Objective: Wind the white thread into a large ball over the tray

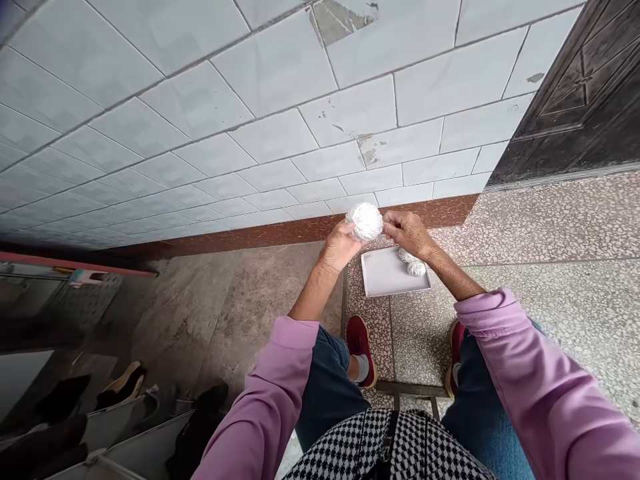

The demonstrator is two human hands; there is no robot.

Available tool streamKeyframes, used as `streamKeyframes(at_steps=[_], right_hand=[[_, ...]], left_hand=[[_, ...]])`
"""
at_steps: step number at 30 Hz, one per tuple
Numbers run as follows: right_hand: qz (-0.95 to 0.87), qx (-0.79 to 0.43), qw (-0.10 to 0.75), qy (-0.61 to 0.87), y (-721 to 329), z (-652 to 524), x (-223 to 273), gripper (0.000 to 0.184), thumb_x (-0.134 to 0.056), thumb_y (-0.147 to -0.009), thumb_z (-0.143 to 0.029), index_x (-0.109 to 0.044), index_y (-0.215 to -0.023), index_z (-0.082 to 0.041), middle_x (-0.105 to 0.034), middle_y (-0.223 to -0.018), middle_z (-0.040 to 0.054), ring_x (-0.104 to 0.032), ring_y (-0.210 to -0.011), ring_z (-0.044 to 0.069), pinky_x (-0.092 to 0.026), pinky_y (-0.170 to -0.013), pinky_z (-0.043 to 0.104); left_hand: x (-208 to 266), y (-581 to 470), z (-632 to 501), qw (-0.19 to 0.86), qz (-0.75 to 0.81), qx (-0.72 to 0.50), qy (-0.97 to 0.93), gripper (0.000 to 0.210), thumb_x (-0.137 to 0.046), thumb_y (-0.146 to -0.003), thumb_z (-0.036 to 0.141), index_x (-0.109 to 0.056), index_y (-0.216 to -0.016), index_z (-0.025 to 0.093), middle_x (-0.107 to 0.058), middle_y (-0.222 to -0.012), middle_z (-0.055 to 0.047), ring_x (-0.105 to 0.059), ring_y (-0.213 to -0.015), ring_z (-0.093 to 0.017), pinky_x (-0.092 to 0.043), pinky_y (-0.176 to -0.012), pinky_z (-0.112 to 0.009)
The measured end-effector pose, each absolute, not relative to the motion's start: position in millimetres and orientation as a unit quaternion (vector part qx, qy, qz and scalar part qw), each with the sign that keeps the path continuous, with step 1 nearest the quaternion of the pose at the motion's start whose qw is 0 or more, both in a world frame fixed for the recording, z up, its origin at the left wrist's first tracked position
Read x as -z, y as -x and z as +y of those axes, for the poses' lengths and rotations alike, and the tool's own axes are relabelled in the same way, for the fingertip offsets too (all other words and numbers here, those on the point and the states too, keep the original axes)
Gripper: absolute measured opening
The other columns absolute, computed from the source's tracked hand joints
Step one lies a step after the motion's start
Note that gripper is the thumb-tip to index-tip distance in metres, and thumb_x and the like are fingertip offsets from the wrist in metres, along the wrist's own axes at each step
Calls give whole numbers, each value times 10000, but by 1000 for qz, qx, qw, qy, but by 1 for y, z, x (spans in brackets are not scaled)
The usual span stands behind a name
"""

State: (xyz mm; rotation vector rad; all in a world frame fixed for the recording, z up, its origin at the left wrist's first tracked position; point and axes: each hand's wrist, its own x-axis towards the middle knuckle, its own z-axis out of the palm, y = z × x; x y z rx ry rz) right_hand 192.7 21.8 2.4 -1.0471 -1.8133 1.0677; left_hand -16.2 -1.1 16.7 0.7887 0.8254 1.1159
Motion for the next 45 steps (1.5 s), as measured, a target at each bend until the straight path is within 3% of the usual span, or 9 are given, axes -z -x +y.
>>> streamKeyframes(at_steps=[5,9,13,19,25,29,34,40,45], right_hand=[[-767,-401,322,384,-182,9,-2,434,-640,-1030,-409,-483,-660,-245,-549,-606,-11,-479,-610,151,-347,-663,346],[-761,-472,297,330,-179,-3,-15,471,-629,-1059,-547,-610,-717,-223,-615,-636,1,-517,-604,147,-382,-639,331],[-742,-499,322,311,-185,-8,-31,542,-688,-1037,-665,-677,-740,-211,-613,-631,-9,-500,-581,136,-373,-594,316],[-710,-452,404,359,-205,-1,-39,556,-797,-970,-665,-610,-690,-222,-501,-625,-35,-404,-594,121,-308,-577,322],[-696,-455,418,366,-210,6,-31,538,-828,-945,-642,-592,-699,-226,-480,-658,-32,-380,-626,125,-287,-582,330],[-690,-462,422,364,-208,8,-29,520,-831,-941,-628,-606,-706,-223,-487,-663,-29,-385,-630,126,-288,-586,336],[-649,-505,439,362,-213,14,-28,567,-866,-915,-639,-541,-678,-239,-460,-649,-38,-364,-627,125,-298,-593,332],[-648,-483,434,398,-207,29,-8,501,-804,-916,-631,-583,-703,-235,-489,-628,-28,-397,-624,136,-314,-598,329],[-720,-393,361,444,-190,25,0,368,-619,-994,-388,-556,-667,-232,-566,-606,-2,-507,-624,154,-372,-660,332]], left_hand=[[-7,20,9,638,396,-569,-336,636,-948,-623,490,-689,-1150,244,-786,-1147,-42,-744,-1153,-232,-607,-976,-365],[3,26,16,559,481,-573,-359,778,-1032,-505,460,-639,-1140,243,-760,-1066,-15,-729,-992,-200,-585,-879,-327],[6,27,14,522,500,-533,-441,795,-1040,-508,455,-642,-1159,234,-779,-1110,-44,-726,-1020,-227,-576,-887,-331],[-6,25,1,557,462,-389,-570,648,-926,-668,483,-708,-1217,217,-769,-1138,-53,-707,-1061,-244,-551,-918,-337],[-15,20,-12,632,405,-326,-575,663,-895,-778,575,-724,-1307,214,-747,-1210,-83,-698,-1043,-232,-579,-834,-325],[-11,15,-14,656,412,-329,-540,719,-940,-720,649,-721,-1262,230,-741,-1159,-85,-704,-956,-218,-587,-759,-317],[-14,14,-13,687,377,-366,-503,710,-1017,-622,535,-719,-1185,222,-739,-1069,-54,-695,-949,-206,-565,-832,-327],[-19,15,-12,730,341,-441,-395,743,-1030,-589,445,-690,-1218,239,-760,-1202,-79,-726,-1187,-304,-602,-956,-413],[-13,12,-6,703,358,-521,-326,705,-1016,-597,528,-716,-1159,225,-786,-1234,-100,-710,-1329,-341,-603,-1040,-440]])
